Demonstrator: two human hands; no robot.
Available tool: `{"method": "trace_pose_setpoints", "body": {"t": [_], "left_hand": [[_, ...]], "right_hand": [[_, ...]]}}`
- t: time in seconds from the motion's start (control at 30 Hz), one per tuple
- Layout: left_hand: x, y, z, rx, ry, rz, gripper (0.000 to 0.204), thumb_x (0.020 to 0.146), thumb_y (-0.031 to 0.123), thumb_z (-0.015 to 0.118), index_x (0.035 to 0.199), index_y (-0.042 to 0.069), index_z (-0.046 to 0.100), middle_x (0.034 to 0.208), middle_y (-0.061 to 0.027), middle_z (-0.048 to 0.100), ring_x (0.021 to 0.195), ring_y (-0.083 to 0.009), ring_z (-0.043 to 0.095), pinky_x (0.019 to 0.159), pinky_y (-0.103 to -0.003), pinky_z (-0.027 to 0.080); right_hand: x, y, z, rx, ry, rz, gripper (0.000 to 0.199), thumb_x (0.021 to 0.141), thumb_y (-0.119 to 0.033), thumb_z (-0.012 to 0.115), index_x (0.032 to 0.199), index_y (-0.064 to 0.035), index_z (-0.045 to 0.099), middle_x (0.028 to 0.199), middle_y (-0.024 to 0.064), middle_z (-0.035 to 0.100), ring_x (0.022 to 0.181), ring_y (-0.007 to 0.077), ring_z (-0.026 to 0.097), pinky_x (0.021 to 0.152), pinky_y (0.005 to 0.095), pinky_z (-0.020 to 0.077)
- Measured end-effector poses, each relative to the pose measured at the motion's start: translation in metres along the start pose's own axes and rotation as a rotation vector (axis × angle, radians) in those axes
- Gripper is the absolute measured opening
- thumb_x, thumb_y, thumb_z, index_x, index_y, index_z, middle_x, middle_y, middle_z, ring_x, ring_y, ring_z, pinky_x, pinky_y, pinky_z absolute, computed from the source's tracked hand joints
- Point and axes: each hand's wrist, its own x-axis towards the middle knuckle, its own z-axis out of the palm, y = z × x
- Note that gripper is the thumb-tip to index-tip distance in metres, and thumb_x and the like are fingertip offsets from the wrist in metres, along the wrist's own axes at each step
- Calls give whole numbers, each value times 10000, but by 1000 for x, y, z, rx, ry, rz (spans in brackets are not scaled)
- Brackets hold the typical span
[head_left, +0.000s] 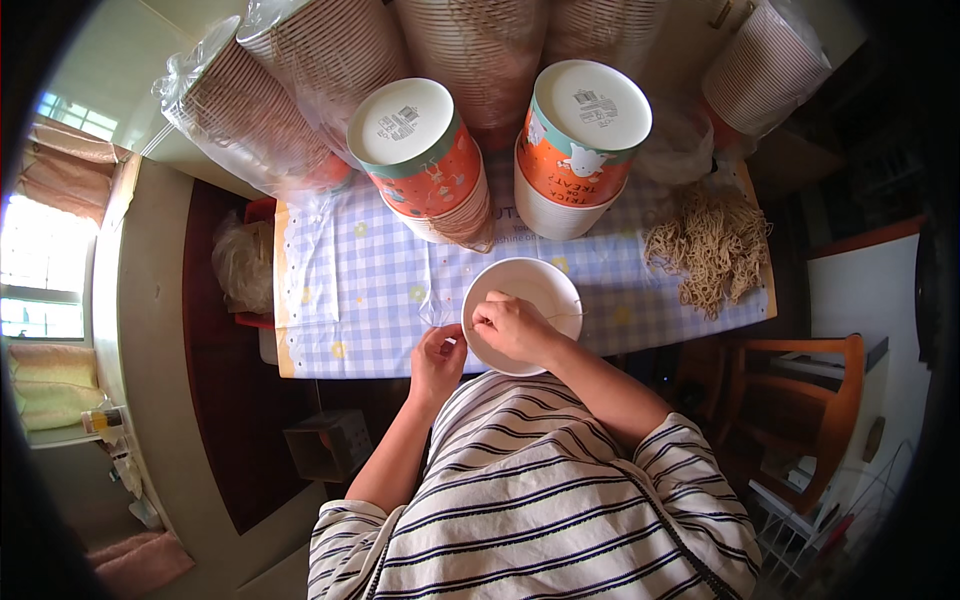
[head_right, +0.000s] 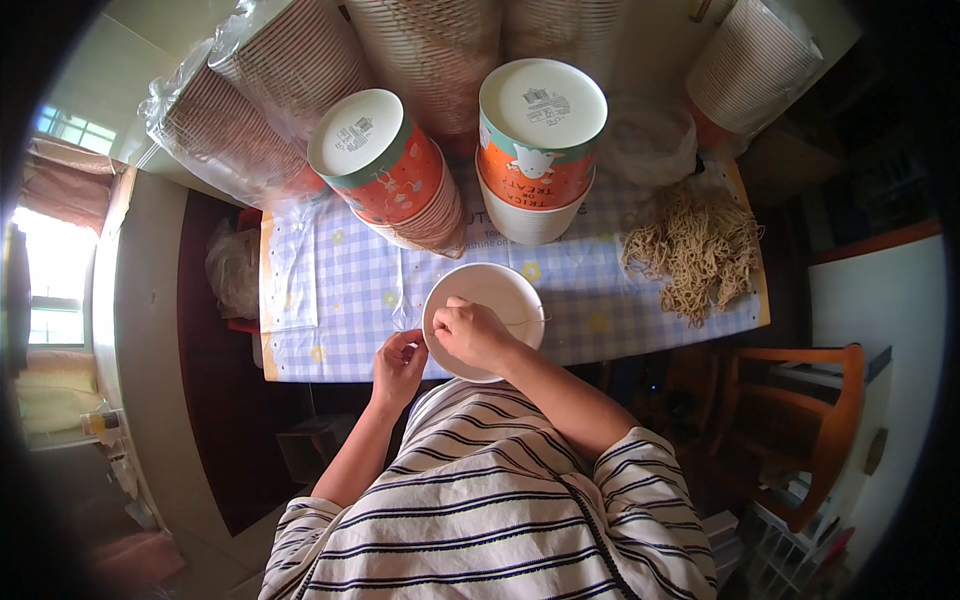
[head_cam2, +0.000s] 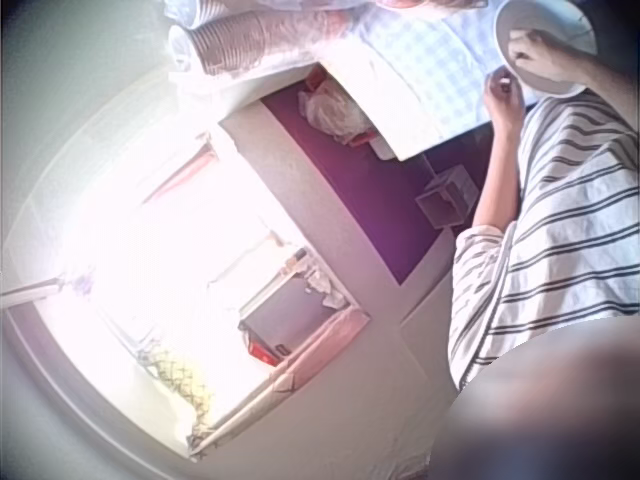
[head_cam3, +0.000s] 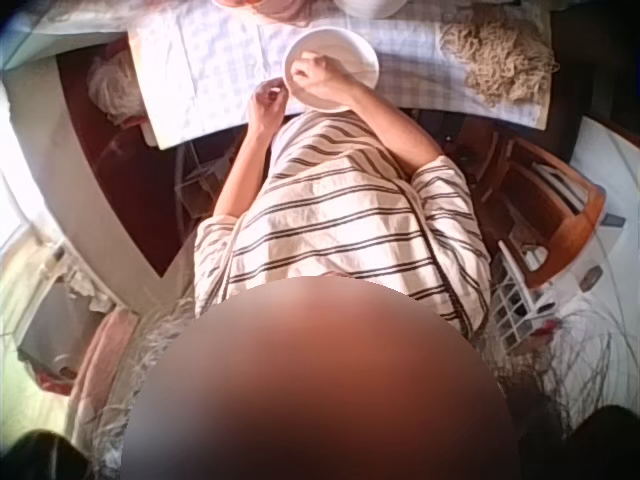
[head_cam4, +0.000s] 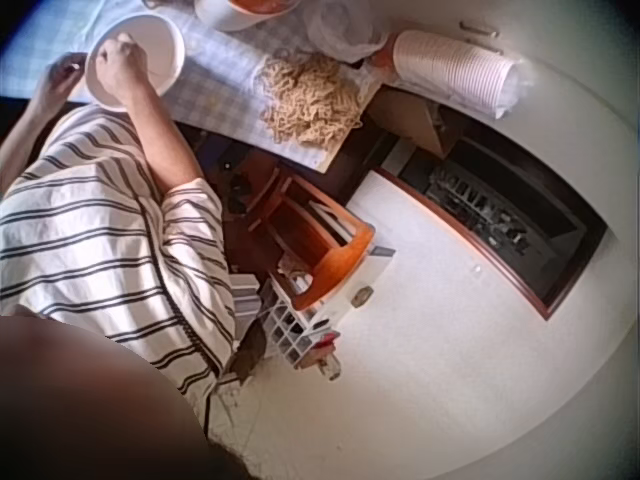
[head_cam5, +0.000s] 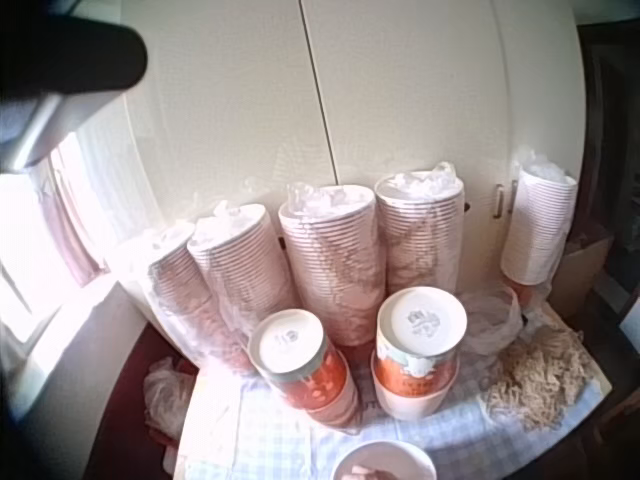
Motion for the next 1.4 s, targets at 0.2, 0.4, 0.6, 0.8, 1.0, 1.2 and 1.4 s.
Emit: {"method": "trace_pose_setpoints", "body": {"t": [0.2, 0.4, 0.6, 0.8, 1.0, 1.2, 1.4], "left_hand": [[1, 1, 0, 1, 0, 6, 151, 829, 40, 604, 962, -16, 649, 779, -33, 583, 608, -52, 532, 555, -211, 427], [1, -2, 0, 3, 1, 19, 155, 824, 32, 606, 965, -15, 648, 805, -44, 599, 617, -60, 552, 567, -211, 444], [1, -1, 1, 28, 4, 42, 151, 820, 28, 608, 960, -11, 648, 812, -54, 606, 623, -70, 567, 568, -215, 453], [2, -1, 1, 42, 3, 48, 148, 816, 23, 609, 955, -6, 650, 804, -60, 608, 623, -77, 570, 566, -216, 456], [4, 4, 0, 85, 24, 107, 139, 807, 17, 611, 940, 4, 653, 791, -73, 614, 630, -114, 586, 576, -242, 471], [5, 9, -5, 287, -26, 225, 74, 806, 25, 611, 866, -5, 642, 772, -91, 630, 655, -141, 604, 590, -274, 493], [4, -14, -13, -506, -236, -375, 111, 846, 85, 545, 847, -12, 599, 792, -59, 638, 731, -131, 590, 695, -246, 472]], "right_hand": [[-1, -1, -2, -38, -21, -26, 62, 771, -118, 587, 778, -65, 618, 823, 123, 587, 740, 322, 613, 672, 415, 496], [2, -4, -2, -47, -26, -20, 77, 779, -117, 596, 816, -59, 631, 823, 111, 579, 735, 297, 607, 661, 384, 490], [2, -6, -3, 27, 4, 26, 80, 766, -127, 605, 757, -48, 610, 795, 130, 585, 735, 324, 610, 668, 421, 488], [2, -3, 0, 31, -8, 37, 85, 759, -125, 604, 765, -41, 619, 811, 134, 598, 745, 327, 612, 678, 417, 490], [3, -4, 1, 63, -27, 58, 94, 761, -125, 600, 774, -38, 633, 816, 137, 607, 756, 326, 614, 692, 411, 488], [-1, -3, -1, 57, -67, 83, 136, 768, -155, 615, 822, -33, 645, 857, 147, 629, 797, 324, 623, 723, 398, 491], [-19, -35, -31, -22, -308, 223, 423, 706, -298, 676, 993, 6, 606, 975, 187, 644, 911, 339, 623, 799, 395, 488]]}}
